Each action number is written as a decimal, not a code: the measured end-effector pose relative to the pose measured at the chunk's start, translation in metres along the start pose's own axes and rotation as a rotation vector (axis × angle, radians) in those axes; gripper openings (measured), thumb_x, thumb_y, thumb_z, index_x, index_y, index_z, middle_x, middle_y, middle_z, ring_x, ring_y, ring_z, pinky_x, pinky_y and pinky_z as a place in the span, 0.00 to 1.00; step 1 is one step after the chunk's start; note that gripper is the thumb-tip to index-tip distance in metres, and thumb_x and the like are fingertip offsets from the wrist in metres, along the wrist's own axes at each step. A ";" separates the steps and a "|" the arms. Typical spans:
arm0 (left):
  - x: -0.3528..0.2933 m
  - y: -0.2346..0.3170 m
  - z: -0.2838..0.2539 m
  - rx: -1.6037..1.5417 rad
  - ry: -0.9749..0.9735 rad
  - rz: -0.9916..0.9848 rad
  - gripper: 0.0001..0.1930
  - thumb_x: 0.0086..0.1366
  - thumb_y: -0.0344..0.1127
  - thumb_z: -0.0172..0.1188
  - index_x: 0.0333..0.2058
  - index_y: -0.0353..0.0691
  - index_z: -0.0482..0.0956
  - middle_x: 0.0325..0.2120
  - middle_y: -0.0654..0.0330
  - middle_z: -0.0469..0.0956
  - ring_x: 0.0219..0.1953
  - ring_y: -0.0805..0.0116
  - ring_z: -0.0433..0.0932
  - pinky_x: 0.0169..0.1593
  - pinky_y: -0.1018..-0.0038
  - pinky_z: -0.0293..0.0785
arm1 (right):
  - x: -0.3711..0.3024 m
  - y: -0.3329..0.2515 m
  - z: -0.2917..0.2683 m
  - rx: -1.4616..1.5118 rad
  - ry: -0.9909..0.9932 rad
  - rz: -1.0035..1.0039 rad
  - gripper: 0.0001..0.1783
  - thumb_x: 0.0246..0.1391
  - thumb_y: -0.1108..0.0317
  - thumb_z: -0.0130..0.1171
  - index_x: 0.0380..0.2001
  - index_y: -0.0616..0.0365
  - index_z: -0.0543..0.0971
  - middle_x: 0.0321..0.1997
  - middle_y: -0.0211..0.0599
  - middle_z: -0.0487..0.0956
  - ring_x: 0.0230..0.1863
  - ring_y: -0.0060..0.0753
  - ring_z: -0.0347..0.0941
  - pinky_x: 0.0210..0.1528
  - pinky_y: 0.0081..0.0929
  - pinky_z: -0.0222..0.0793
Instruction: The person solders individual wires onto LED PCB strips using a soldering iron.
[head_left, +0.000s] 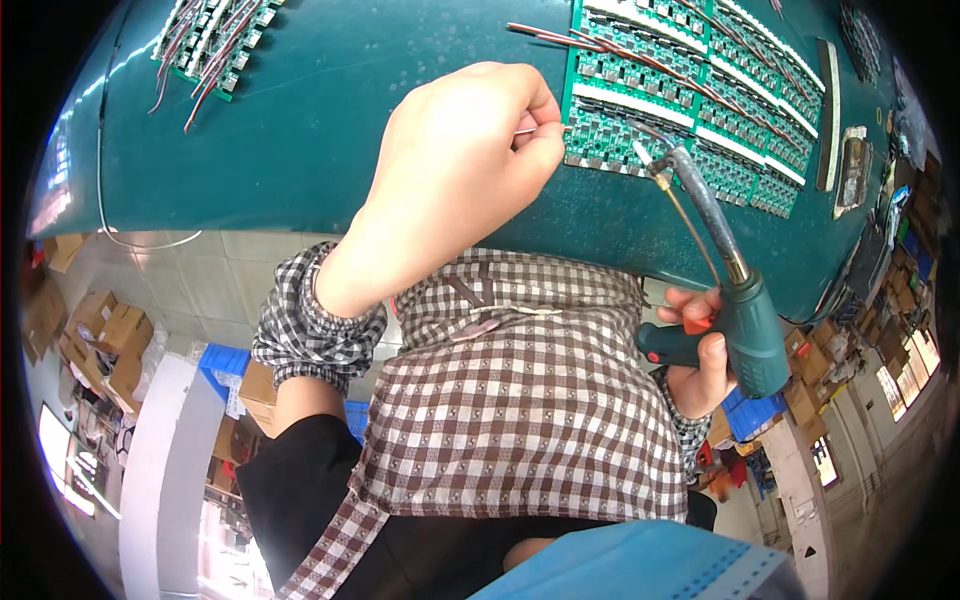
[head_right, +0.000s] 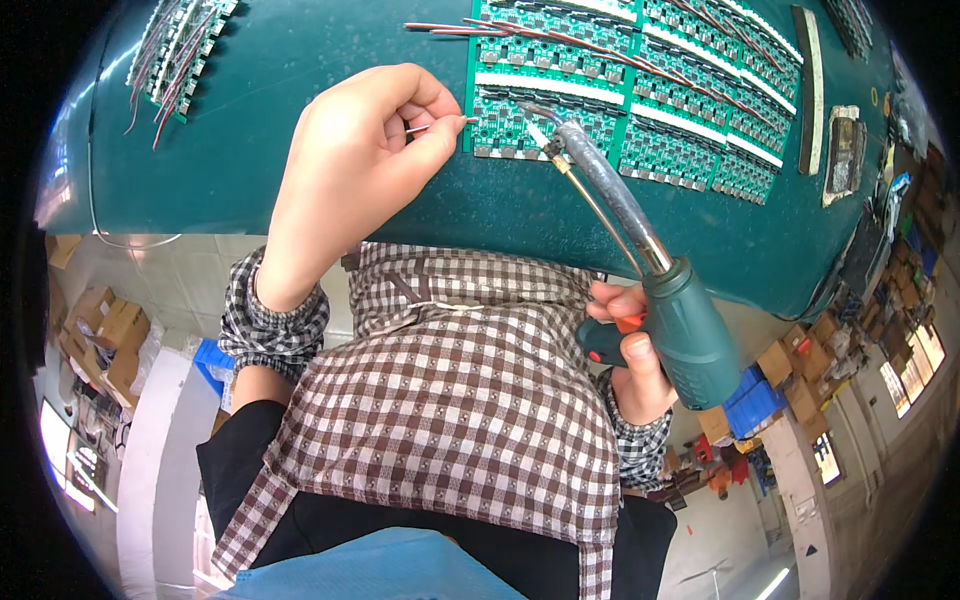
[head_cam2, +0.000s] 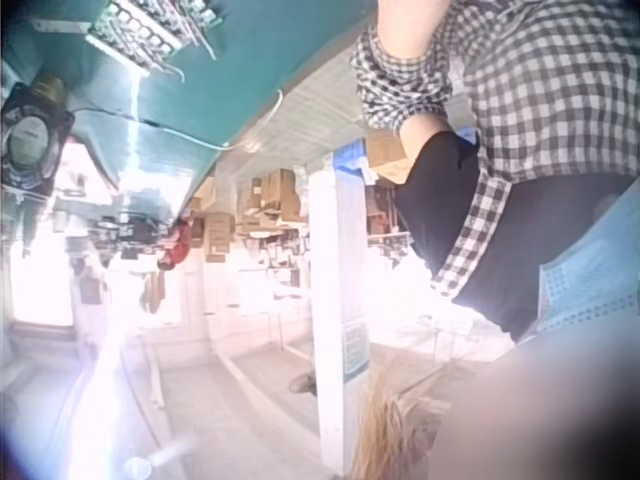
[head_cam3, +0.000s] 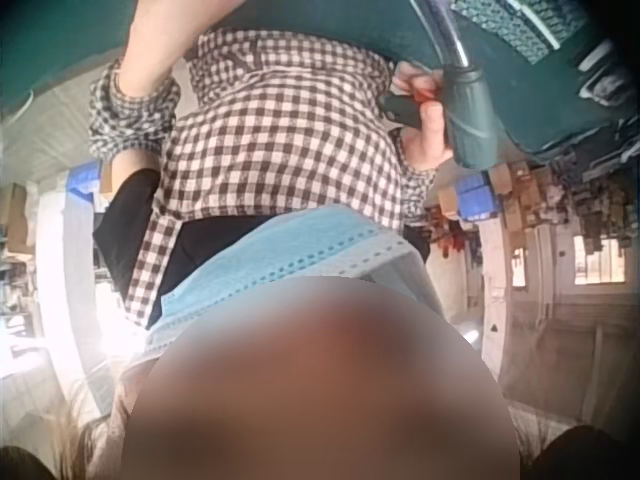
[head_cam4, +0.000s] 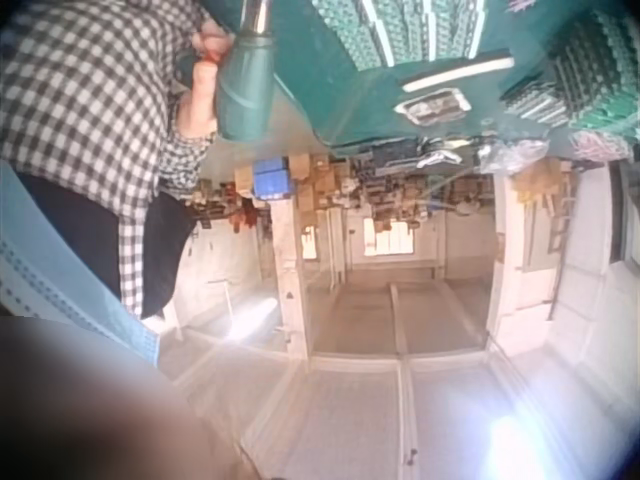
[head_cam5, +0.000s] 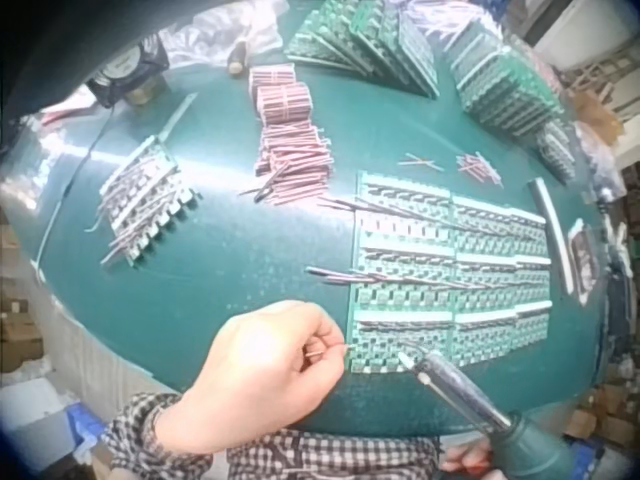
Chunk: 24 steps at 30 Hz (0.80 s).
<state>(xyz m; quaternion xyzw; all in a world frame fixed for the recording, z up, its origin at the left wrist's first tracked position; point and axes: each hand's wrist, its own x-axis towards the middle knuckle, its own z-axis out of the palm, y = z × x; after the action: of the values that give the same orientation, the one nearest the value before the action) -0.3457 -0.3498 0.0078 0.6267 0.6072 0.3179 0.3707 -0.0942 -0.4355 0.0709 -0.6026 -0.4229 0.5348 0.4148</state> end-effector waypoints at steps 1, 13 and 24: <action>0.001 0.000 0.000 0.056 0.002 0.013 0.03 0.52 0.26 0.61 0.27 0.34 0.77 0.21 0.63 0.74 0.22 0.79 0.71 0.27 0.82 0.69 | -0.001 0.000 0.001 -0.033 -0.011 -0.006 0.28 0.55 0.58 0.58 0.51 0.69 0.68 0.38 0.44 0.74 0.41 0.47 0.77 0.38 0.39 0.80; 0.006 -0.001 0.004 -0.012 0.007 0.023 0.02 0.50 0.25 0.59 0.24 0.35 0.76 0.18 0.63 0.74 0.21 0.78 0.72 0.27 0.82 0.69 | -0.006 -0.003 0.005 -0.114 -0.046 0.046 0.25 0.55 0.62 0.58 0.48 0.72 0.68 0.37 0.46 0.74 0.41 0.47 0.76 0.40 0.38 0.79; 0.008 -0.001 0.002 -0.032 -0.028 0.006 0.02 0.50 0.25 0.59 0.24 0.34 0.76 0.17 0.63 0.73 0.20 0.79 0.71 0.27 0.81 0.69 | -0.009 -0.011 0.010 -0.270 -0.085 0.096 0.24 0.54 0.62 0.59 0.46 0.71 0.70 0.38 0.46 0.74 0.40 0.44 0.76 0.43 0.39 0.76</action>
<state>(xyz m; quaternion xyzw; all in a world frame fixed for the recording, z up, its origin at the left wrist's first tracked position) -0.3437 -0.3420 0.0053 0.6267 0.5950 0.3200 0.3882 -0.1059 -0.4399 0.0830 -0.6493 -0.4788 0.5172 0.2859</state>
